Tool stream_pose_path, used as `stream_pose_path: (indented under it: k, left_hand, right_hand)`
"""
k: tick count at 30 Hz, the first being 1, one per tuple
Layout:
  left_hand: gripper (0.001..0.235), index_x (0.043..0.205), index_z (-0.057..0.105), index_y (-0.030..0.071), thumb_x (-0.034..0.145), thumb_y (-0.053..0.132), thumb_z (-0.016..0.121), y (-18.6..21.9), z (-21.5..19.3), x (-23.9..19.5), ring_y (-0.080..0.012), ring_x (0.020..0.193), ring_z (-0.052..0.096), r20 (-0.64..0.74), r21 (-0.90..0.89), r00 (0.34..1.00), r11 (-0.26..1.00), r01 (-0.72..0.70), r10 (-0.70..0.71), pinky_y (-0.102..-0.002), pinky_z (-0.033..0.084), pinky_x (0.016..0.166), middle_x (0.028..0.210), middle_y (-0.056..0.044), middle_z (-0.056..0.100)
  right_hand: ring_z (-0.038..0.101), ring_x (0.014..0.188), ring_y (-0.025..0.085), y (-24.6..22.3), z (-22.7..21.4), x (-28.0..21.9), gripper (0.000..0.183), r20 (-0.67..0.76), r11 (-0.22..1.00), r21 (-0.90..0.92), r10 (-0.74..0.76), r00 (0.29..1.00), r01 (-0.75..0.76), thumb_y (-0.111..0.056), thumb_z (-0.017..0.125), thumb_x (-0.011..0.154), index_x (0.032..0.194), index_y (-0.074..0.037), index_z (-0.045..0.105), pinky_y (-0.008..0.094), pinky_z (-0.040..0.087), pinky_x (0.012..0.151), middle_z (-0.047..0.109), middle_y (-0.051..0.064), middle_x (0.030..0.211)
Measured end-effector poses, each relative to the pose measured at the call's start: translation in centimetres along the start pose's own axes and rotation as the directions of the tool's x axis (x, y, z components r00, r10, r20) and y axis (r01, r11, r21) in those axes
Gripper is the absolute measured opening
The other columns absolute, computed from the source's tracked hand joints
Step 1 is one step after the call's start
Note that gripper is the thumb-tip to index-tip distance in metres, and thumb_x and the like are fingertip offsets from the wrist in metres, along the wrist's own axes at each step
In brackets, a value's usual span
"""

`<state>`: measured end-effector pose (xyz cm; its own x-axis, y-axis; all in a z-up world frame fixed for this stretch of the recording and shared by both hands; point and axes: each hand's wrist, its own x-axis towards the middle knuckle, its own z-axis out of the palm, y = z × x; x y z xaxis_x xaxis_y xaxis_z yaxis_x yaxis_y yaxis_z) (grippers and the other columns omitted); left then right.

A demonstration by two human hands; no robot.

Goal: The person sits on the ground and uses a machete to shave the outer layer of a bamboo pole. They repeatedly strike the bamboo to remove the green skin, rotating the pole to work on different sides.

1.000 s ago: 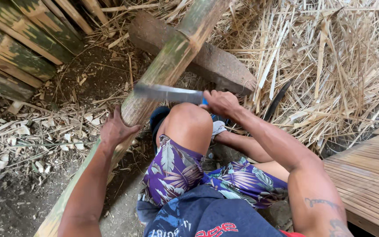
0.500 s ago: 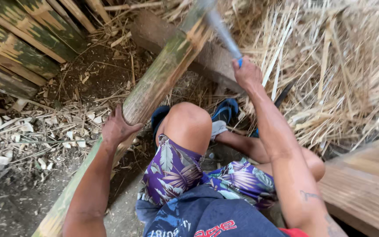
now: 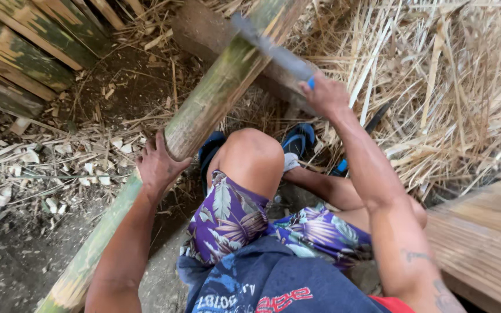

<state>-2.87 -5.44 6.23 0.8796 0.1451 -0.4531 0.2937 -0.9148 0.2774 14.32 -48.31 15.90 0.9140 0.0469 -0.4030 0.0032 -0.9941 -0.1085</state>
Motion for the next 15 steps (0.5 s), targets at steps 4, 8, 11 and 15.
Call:
stream_pose_path:
  k: [4, 8, 11, 15]
  left_hand:
    - [0.130, 0.162, 0.019, 0.015, 0.063, 0.070, 0.084, 0.3, -0.3, -1.1, -0.0456, 0.134, 0.047, 0.003, 0.005, 1.000, 1.000, 0.026, -0.026, -0.065, 0.036, 0.109, 0.150, -0.029, 0.041]
    - [0.132, 0.161, 0.020, 0.014, 0.062, 0.073, 0.084, 1.0, 0.3, -1.2, -0.0458, 0.140, 0.041, -0.045, 0.006, 0.998, 0.999, 0.038, -0.037, -0.065, 0.033, 0.111, 0.154, -0.027, 0.038]
    - [0.129, 0.158, 0.021, 0.015, 0.062, 0.074, 0.084, 1.7, 1.3, -1.6, -0.0450, 0.141, 0.038, -0.014, 0.043, 0.995, 0.994, 0.097, -0.096, -0.067, 0.030, 0.111, 0.155, -0.027, 0.036]
    - [0.126, 0.162, 0.023, 0.015, 0.065, 0.069, 0.084, 1.7, 2.7, -1.9, -0.0454, 0.143, 0.039, -0.126, 0.004, 0.992, 1.000, 0.020, -0.019, -0.068, 0.028, 0.112, 0.154, -0.029, 0.038]
  right_hand:
    - [0.071, 0.087, 0.045, 0.8, 0.4, 1.4, 0.055, -0.280, 0.998, 0.057, 0.029, 0.960, -0.013, -0.056, 0.047, 0.115, 0.113, -0.003, 0.060, 0.056, 0.055, 0.077, 0.072, 0.026, 0.093]
    - [0.071, 0.083, 0.044, -3.1, 2.3, -3.4, 0.056, 0.057, 0.979, -0.130, -0.150, 0.987, 0.156, -0.061, 0.055, 0.097, 0.110, -0.006, 0.059, 0.056, 0.057, 0.072, 0.073, 0.023, 0.090]
    - [0.072, 0.084, 0.044, -4.2, 3.2, -5.6, 0.046, 0.272, 0.869, -0.209, -0.390, 0.880, 0.449, -0.050, 0.050, 0.103, 0.111, -0.005, 0.057, 0.056, 0.058, 0.068, 0.073, 0.022, 0.092]
    - [0.072, 0.091, 0.043, -1.1, -1.3, -2.4, 0.053, 0.001, 1.000, -0.022, -0.004, 1.000, 0.004, -0.056, 0.055, 0.105, 0.108, -0.004, 0.064, 0.054, 0.058, 0.076, 0.072, 0.027, 0.099]
